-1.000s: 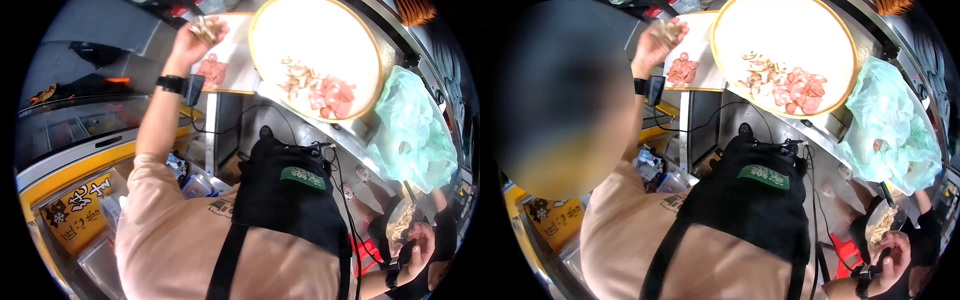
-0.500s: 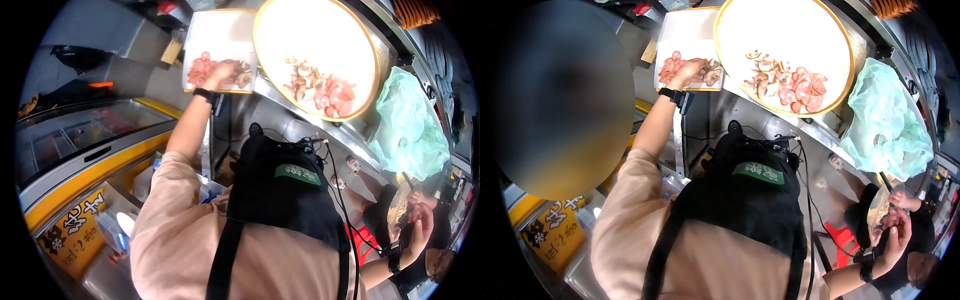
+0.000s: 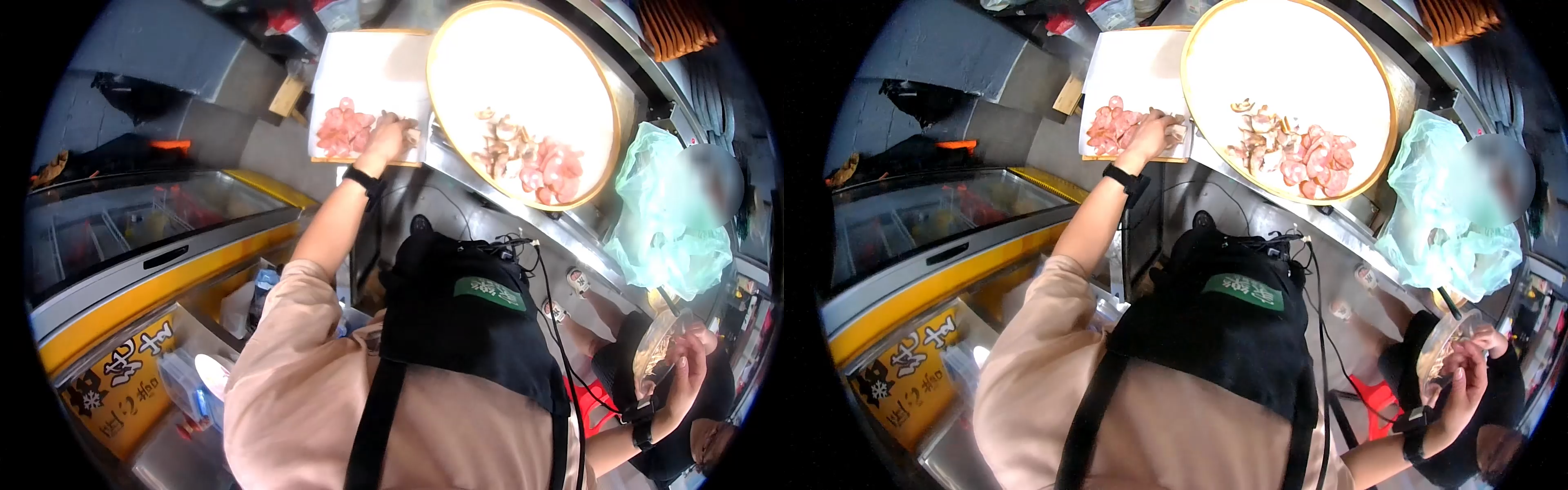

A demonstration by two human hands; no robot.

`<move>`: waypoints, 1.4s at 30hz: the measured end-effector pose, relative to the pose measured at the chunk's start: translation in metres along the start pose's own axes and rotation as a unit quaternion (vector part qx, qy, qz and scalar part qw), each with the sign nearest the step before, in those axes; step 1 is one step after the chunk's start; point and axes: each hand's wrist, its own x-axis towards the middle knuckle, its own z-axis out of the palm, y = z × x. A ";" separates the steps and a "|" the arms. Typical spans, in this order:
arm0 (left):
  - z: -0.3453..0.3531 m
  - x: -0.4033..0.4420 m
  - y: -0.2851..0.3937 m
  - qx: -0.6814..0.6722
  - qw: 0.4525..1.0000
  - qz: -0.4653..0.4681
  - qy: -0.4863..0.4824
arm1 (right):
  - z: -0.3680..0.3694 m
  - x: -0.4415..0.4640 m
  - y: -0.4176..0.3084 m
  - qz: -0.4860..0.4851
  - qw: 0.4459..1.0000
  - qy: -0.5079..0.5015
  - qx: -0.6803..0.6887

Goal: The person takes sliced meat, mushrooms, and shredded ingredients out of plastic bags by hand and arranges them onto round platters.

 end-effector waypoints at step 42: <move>-0.014 -0.003 -0.014 0.032 0.979 -0.193 0.064 | -0.129 0.242 0.276 0.162 0.931 -0.033 -0.325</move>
